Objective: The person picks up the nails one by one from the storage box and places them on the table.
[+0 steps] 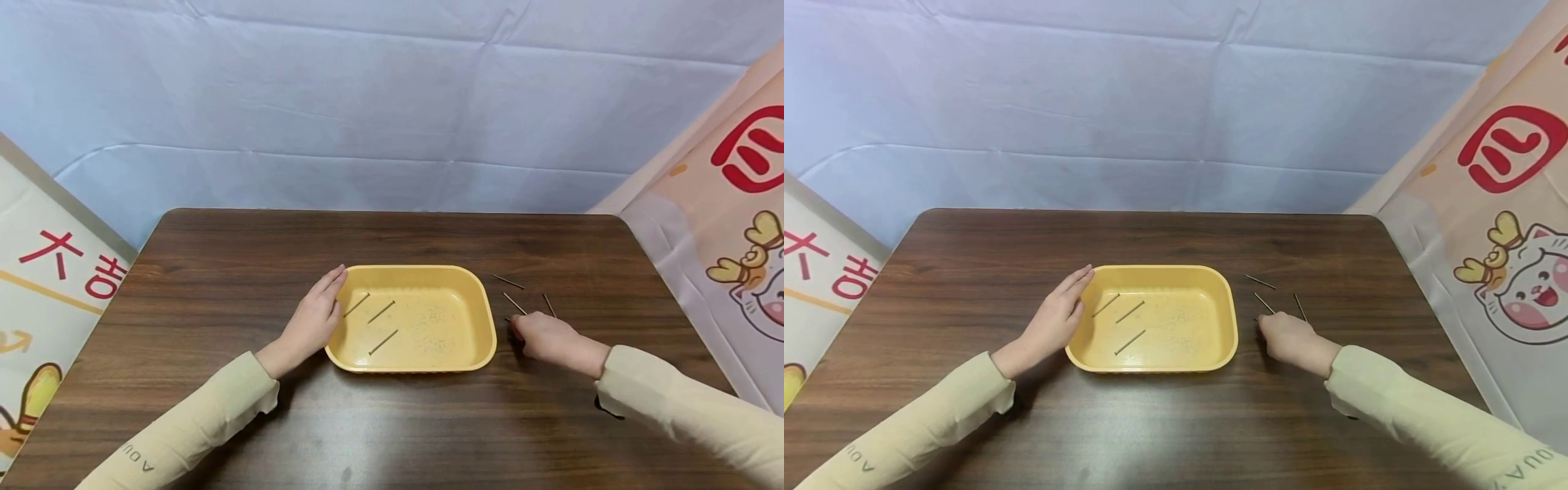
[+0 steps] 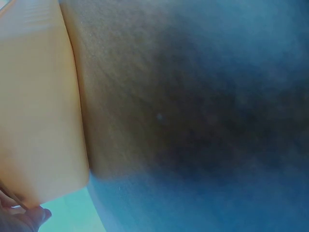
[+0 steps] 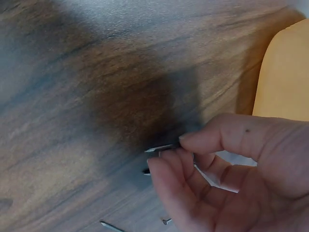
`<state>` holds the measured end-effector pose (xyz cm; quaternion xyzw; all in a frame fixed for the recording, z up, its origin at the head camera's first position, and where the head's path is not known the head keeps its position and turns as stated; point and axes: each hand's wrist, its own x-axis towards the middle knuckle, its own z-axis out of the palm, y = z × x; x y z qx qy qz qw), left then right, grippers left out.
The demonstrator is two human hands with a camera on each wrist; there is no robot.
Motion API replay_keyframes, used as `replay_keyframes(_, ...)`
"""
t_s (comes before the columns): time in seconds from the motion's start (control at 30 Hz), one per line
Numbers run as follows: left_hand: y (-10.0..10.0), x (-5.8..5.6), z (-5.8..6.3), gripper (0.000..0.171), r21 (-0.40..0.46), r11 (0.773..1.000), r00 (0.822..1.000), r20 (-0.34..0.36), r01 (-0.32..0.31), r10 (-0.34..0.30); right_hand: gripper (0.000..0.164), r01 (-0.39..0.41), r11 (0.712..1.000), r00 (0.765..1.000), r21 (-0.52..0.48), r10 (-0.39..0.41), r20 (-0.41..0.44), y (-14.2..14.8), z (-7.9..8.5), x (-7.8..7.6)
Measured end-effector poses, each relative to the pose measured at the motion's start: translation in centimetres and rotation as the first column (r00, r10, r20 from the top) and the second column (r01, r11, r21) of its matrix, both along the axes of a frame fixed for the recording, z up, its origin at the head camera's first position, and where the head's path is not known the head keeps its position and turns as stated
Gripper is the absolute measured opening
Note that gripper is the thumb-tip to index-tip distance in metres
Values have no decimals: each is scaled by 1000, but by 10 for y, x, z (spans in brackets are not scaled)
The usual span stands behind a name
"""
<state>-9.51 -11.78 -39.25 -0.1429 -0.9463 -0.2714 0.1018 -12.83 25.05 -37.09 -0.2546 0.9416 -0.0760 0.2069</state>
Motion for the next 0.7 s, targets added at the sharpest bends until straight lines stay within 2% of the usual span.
replay_keyframes(0.3, 1, 2, 4, 47, -5, 1000, 1000, 5, -3, 3, 23, 5, 1000, 999, 22, -4, -47, 1, 4, 1)
replay_keyframes(0.7, 1, 3, 5, 47, -13, 1000, 1000, 2, -7, 7, 12, 15, 996, 999, 90, -17, 30, -4, 27, -7)
